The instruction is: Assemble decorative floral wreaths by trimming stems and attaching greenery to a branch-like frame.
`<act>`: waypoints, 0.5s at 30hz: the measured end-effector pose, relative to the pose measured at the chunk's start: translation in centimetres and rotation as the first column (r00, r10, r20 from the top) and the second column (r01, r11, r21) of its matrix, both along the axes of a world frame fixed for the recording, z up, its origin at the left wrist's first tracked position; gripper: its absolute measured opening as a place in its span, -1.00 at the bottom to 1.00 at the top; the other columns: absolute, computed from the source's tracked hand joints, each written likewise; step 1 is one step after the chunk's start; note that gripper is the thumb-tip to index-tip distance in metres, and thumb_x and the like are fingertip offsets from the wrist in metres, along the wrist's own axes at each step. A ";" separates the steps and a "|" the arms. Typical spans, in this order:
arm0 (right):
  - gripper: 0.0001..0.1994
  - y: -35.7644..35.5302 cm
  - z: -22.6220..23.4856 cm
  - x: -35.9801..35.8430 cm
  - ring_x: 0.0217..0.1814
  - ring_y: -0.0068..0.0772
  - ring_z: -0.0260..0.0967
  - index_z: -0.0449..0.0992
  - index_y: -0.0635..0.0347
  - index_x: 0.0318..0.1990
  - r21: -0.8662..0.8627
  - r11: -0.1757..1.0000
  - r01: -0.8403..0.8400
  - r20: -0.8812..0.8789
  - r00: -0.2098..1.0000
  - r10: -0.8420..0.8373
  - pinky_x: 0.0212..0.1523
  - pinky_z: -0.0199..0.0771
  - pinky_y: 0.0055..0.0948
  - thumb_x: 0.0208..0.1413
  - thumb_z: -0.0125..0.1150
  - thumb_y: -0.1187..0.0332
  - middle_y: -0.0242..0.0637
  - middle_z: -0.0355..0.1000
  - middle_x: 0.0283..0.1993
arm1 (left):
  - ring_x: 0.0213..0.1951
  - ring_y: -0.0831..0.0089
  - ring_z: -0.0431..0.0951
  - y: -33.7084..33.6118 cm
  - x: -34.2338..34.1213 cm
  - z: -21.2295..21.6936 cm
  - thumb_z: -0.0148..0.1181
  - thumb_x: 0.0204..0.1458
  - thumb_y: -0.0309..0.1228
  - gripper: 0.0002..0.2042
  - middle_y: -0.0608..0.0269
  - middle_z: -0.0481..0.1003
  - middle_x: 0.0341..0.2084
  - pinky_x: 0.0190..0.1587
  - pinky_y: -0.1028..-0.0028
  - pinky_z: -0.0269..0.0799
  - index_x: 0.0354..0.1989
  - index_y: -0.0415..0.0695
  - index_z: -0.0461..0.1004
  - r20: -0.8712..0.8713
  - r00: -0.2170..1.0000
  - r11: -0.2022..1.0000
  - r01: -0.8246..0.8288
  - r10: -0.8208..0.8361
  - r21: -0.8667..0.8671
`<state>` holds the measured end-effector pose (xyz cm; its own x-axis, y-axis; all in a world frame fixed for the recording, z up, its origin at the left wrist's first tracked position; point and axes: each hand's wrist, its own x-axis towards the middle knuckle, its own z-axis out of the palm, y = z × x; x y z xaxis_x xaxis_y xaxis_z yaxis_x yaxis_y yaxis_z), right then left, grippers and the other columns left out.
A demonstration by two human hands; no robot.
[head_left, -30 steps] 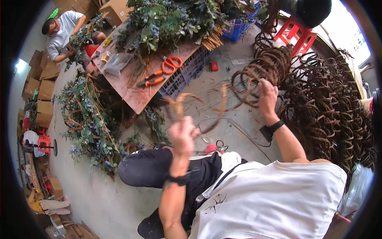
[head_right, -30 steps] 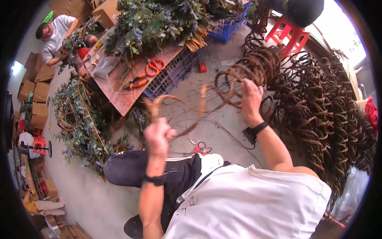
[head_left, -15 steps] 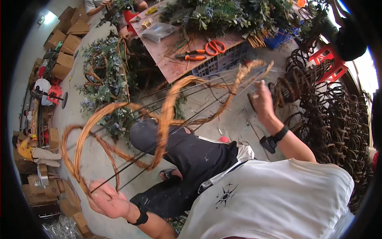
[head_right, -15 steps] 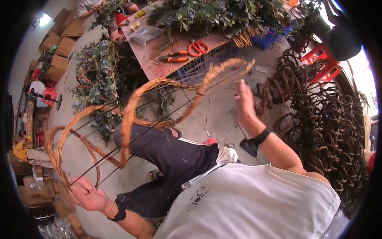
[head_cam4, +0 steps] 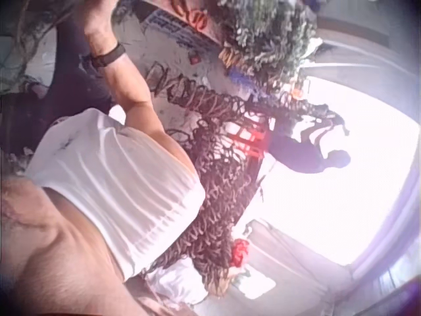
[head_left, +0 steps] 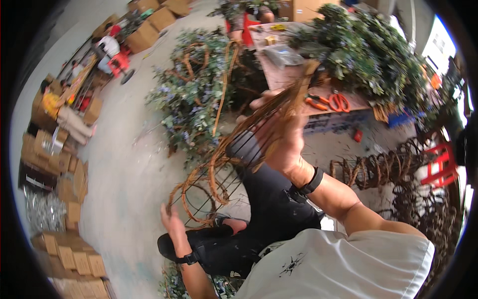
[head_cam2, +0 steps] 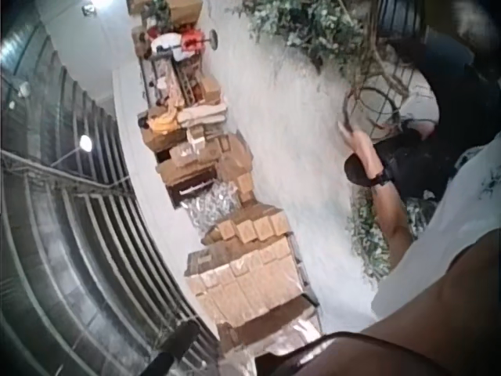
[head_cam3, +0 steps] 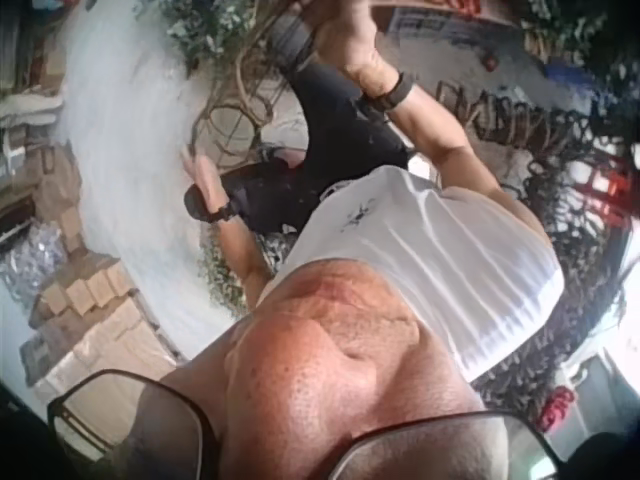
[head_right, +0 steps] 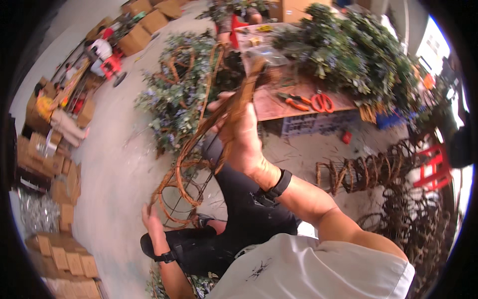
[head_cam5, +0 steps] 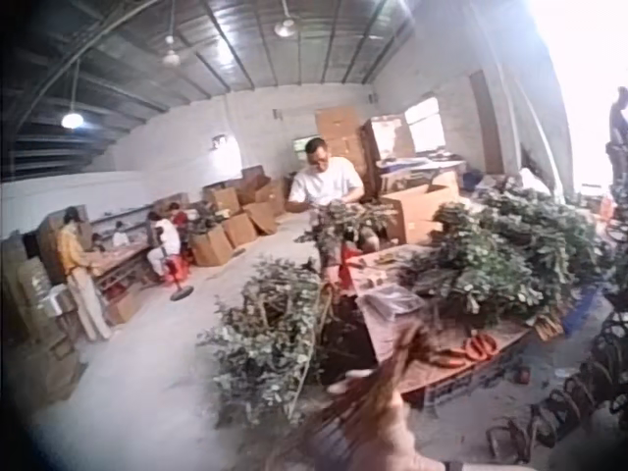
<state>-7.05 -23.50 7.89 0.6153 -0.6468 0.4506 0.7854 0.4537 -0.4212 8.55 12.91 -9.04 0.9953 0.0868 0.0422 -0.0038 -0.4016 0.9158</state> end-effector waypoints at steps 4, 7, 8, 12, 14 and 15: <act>-0.67 3.5 -5.4 4.9 -0.07 -0.66 0.30 0.40 0.17 0.06 -0.194 0.976 -0.098 -0.259 0.965 0.046 -0.05 0.39 -0.49 0.25 0.39 0.33 -0.48 0.38 -0.05 | 0.52 0.10 0.06 -7.9 -3.8 10.4 0.14 0.33 -0.10 -0.24 -0.11 0.08 0.51 0.51 0.14 -0.07 0.53 -0.34 0.03 0.283 0.886 0.911 0.403 -0.366 -0.084; -0.84 6.1 -4.5 7.8 -0.22 -0.71 0.33 0.55 0.25 -0.17 -0.174 0.975 -0.135 -0.443 0.895 0.045 -0.14 0.40 -0.57 0.28 0.34 0.34 -0.52 0.43 -0.26 | 0.47 0.14 0.18 -11.1 -4.6 16.5 0.11 0.35 -0.12 -0.27 -0.05 0.16 0.48 0.46 0.21 0.07 0.52 -0.35 0.03 0.399 0.692 0.677 0.706 -0.601 -0.206; -0.84 6.3 -4.7 8.2 -0.19 -0.65 0.38 0.58 0.26 -0.20 -0.342 0.923 -0.179 -0.490 0.871 -0.013 -0.12 0.44 -0.50 0.28 0.32 0.33 -0.45 0.47 -0.24 | 0.45 0.16 0.22 -12.1 -4.4 16.7 0.12 0.35 -0.14 -0.27 -0.05 0.18 0.46 0.45 0.22 0.10 0.52 -0.36 0.03 0.422 0.532 0.487 0.845 -0.734 -0.220; -0.75 7.6 -6.6 8.7 -0.05 -0.19 0.50 0.61 0.23 -0.09 -0.678 0.716 -0.168 -0.357 0.926 -0.121 0.00 0.50 -0.23 0.28 0.31 0.22 -0.13 0.55 -0.13 | 0.18 0.19 0.51 -13.3 -2.8 16.6 0.17 0.30 -0.35 -0.56 -0.09 0.51 0.15 0.29 0.21 0.37 0.23 -0.43 0.37 0.487 0.656 0.739 0.673 -0.577 -0.032; -0.66 8.5 -7.6 8.8 0.03 -0.01 0.49 0.56 0.26 0.02 -0.650 0.726 -0.225 -0.345 0.939 -0.017 0.06 0.48 -0.13 0.31 0.27 0.15 -0.01 0.54 -0.07 | 0.05 0.24 0.59 -13.3 -2.7 16.1 0.12 0.32 -0.45 -0.68 -0.07 0.57 0.04 0.18 0.28 0.47 0.11 -0.46 0.43 0.505 0.681 0.788 0.615 -0.530 -0.001; -0.66 8.3 -7.7 8.8 0.10 0.05 0.47 0.56 0.25 0.01 -0.715 0.652 -0.252 -0.391 0.918 -0.074 0.10 0.47 -0.09 0.30 0.27 0.14 0.00 0.54 -0.04 | 0.01 0.26 0.61 -13.2 -3.1 15.8 0.10 0.32 -0.48 -0.71 -0.08 0.58 0.01 0.13 0.32 0.50 0.08 -0.48 0.43 0.498 0.707 0.817 0.577 -0.503 0.006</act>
